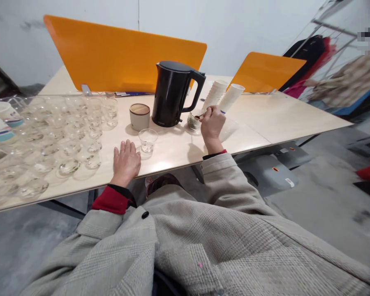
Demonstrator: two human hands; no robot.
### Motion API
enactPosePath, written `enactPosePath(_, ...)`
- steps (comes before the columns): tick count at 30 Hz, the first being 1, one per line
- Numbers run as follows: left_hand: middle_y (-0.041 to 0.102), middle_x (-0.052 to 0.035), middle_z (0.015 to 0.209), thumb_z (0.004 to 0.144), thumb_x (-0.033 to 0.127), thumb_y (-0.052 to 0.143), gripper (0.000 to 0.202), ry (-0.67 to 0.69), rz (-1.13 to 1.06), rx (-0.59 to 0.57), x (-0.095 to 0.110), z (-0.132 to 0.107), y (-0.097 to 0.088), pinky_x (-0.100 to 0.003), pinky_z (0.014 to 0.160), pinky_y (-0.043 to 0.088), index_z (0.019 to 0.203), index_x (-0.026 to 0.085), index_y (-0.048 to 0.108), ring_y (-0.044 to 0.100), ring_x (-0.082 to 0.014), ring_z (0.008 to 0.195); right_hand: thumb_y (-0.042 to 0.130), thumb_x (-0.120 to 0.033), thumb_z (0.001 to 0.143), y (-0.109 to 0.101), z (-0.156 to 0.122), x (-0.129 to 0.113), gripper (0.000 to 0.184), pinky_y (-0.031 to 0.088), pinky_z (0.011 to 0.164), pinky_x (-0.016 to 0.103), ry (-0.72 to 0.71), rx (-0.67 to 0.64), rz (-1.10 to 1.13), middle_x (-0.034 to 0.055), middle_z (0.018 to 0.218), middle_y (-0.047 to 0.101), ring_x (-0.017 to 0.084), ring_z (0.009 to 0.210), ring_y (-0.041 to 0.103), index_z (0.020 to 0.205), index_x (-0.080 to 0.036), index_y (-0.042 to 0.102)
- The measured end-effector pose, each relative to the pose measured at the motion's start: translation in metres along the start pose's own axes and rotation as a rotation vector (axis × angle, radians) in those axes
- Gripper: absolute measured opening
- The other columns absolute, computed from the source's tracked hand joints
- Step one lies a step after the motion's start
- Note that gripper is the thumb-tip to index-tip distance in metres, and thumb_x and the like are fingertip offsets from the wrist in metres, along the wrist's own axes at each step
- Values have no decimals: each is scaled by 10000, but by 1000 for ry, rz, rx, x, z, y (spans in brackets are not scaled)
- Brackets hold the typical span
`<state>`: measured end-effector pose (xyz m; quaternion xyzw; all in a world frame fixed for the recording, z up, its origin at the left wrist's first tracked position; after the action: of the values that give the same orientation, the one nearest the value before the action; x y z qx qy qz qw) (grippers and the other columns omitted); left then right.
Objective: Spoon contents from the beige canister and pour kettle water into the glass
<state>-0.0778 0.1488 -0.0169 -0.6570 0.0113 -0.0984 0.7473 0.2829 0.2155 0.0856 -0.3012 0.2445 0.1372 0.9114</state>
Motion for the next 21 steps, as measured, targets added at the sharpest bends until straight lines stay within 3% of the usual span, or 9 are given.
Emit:
enactPosePath(6,354,-204,1797,1097,314,240,669,2,22,-9,0,1,2,-612,1367,270,1672,14,407,312,-387,1688,378,-218,1081,22,-7,1,312,562,991,492,154,-90,-186,168,1007,767,302,1022,737,1082,-146,681)
enactPosePath(10,351,-207,1796,1096,318,248,670,-7,18,-5,-1,1,2,-617,1367,271,1675,19,405,310,-381,1691,436,-207,1053,7,-21,-10,406,538,1071,508,191,-120,-191,226,1200,766,324,1147,737,1403,-70,591)
enactPosePath(14,343,-194,1804,1101,320,235,669,-12,18,-25,-1,1,3,-601,1374,259,1680,28,400,296,-370,1697,350,-258,1100,-4,-61,-30,515,561,1064,482,111,-163,-93,191,1143,794,287,1079,763,1570,-67,440)
enactPosePath(16,337,-190,1808,1103,324,230,670,-13,24,-30,-1,1,4,-595,1376,259,1685,34,392,290,-362,1701,335,-311,1121,6,-87,-45,479,574,1057,447,40,-247,-31,176,1193,800,266,1072,768,1511,-110,528)
enactPosePath(18,329,-189,1811,1104,326,228,671,-15,32,-32,-1,2,4,-592,1378,257,1689,37,386,281,-355,1705,414,-350,1112,29,-112,-63,459,563,1103,415,-59,-411,-3,183,1374,759,264,1215,743,1465,-126,601)
enactPosePath(21,319,-189,1814,1104,327,235,672,-15,42,-38,-2,3,6,-592,1381,249,1694,36,375,268,-355,1709,486,-379,1098,69,-147,-90,579,397,1302,468,-274,-724,-68,233,1704,497,320,1596,474,1583,-66,531)
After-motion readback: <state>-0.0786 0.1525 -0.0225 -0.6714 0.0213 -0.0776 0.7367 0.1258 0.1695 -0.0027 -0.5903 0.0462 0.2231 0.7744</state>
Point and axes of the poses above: each hand's wrist, its own z-axis towards the middle knuckle, its own y-axis out of the palm, x = y × z, the point moved 9 cm from there along z, towards the middle knuckle
